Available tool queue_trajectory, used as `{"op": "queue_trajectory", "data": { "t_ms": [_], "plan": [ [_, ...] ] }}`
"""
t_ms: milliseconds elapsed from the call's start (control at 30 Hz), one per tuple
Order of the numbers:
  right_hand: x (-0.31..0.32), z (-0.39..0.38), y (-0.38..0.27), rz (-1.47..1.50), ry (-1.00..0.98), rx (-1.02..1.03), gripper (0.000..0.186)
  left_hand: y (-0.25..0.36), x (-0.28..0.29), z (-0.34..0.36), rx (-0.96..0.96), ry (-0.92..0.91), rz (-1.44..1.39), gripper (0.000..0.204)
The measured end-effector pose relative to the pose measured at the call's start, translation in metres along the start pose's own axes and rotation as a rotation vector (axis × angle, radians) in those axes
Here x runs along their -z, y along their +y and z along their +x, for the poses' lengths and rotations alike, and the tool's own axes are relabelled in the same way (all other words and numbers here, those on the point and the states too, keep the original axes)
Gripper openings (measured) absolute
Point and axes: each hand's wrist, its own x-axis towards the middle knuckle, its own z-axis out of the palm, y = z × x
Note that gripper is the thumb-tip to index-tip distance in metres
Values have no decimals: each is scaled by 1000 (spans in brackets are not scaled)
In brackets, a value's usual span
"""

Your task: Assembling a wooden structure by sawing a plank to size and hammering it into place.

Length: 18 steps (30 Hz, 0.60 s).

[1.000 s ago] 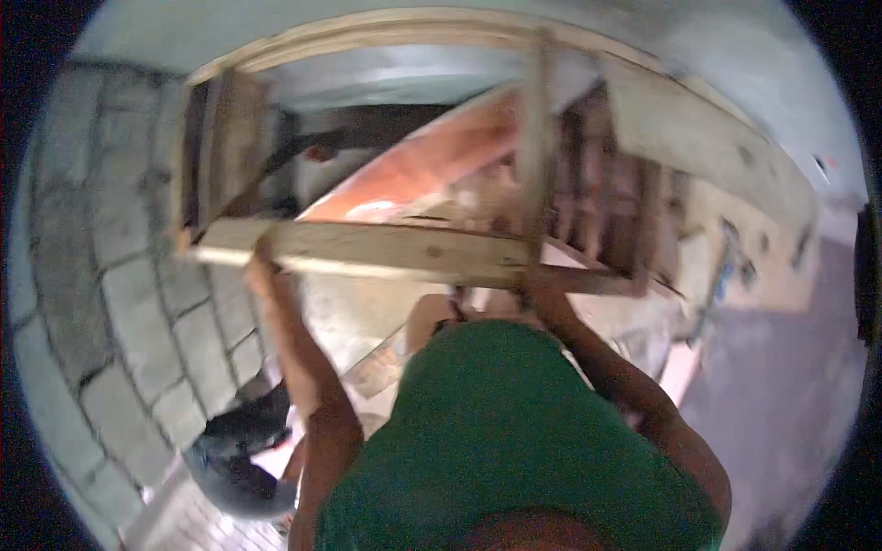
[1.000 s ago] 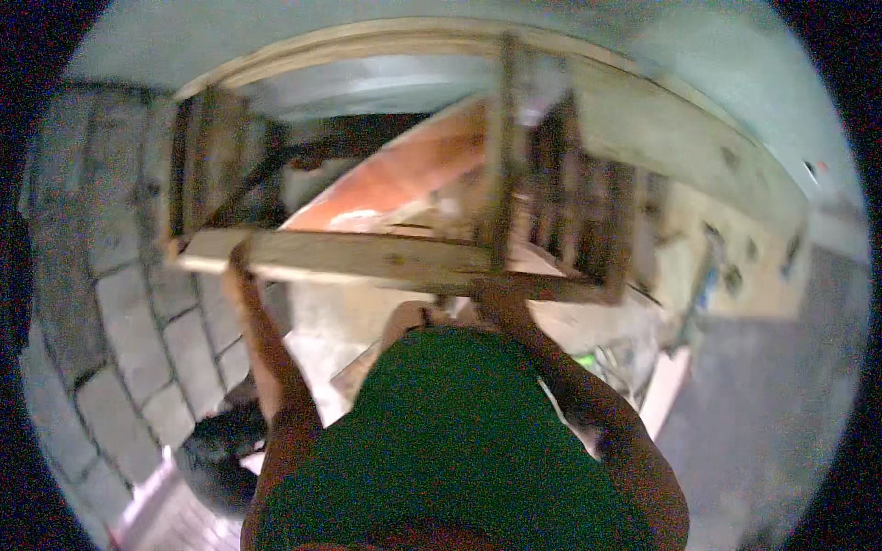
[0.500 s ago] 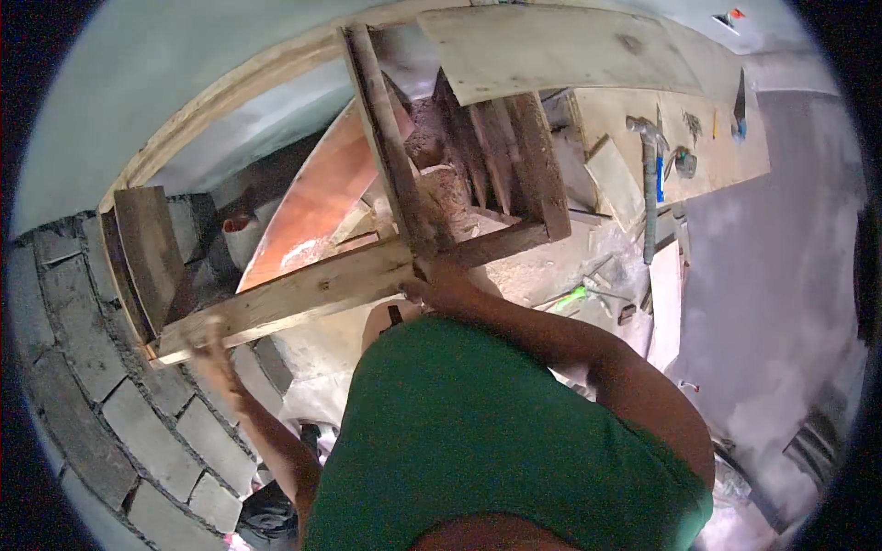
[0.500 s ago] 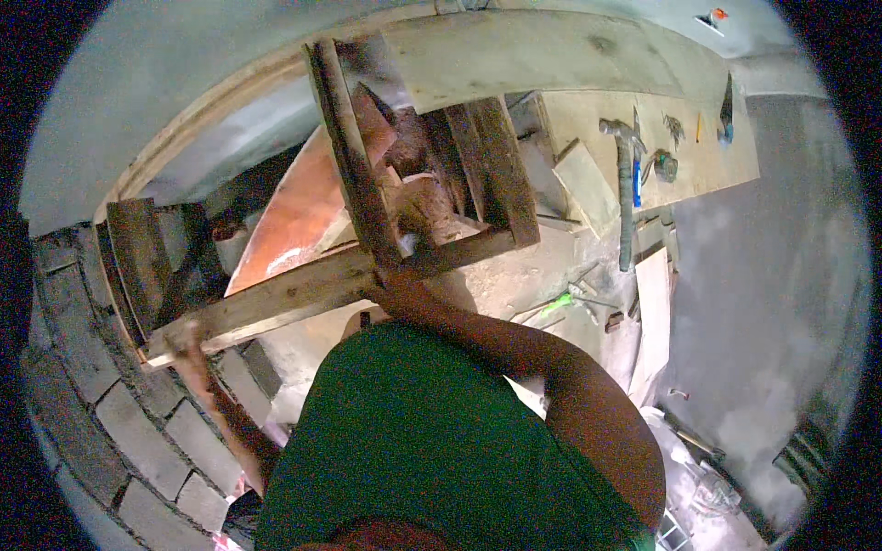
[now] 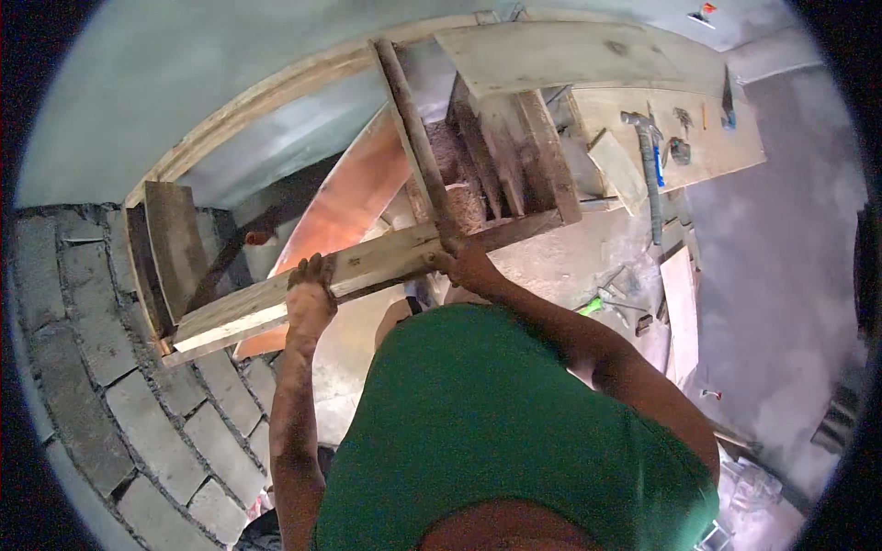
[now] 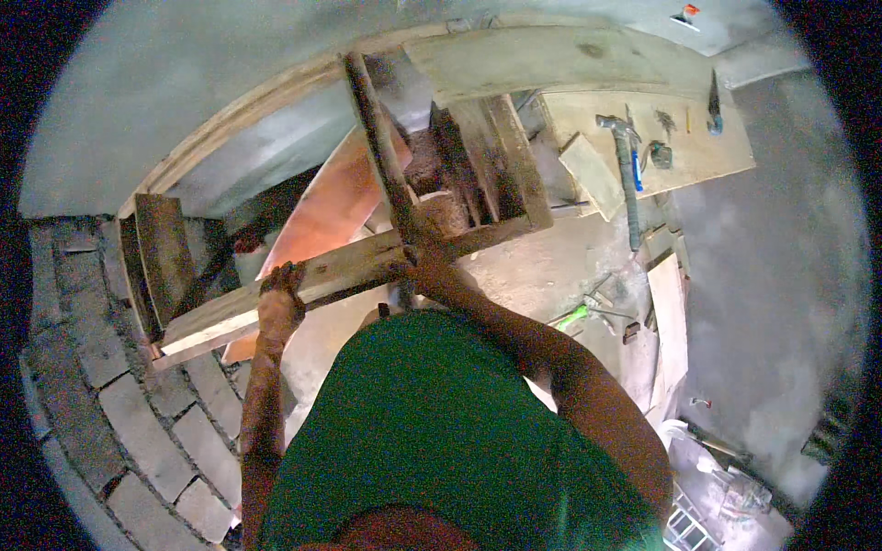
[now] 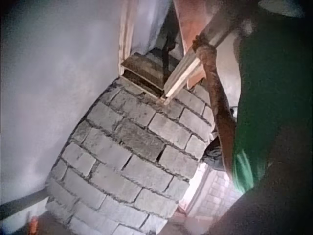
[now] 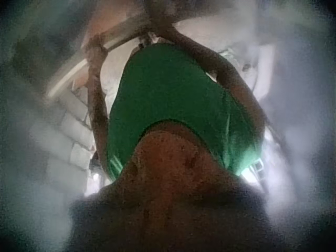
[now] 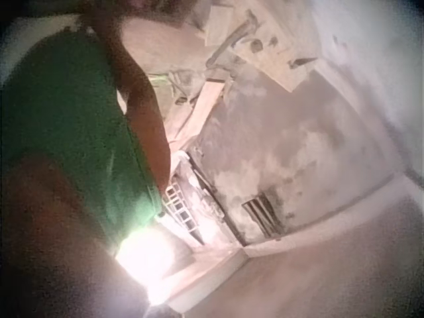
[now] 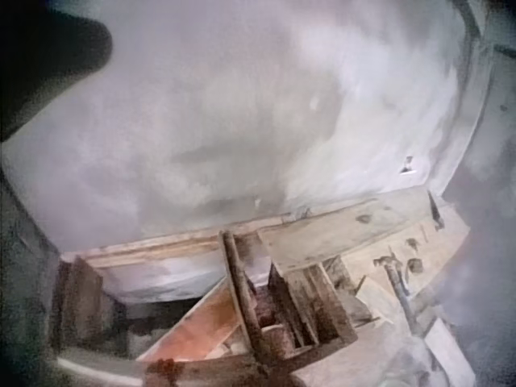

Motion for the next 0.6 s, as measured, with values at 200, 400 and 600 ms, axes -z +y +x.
{"op": "queue_trajectory", "data": {
  "t_ms": [200,400,600],
  "plan": [
    [-8,-12,-17,87,94,36,28,-1,4,4,-2,-31,39,49],
    [50,-18,19,-545,120,408,41,2,16,5,59,-67,-25,44],
    [121,-36,56,316,311,-203,29,10,15,10,80,-138,4,50]
  ]
}}
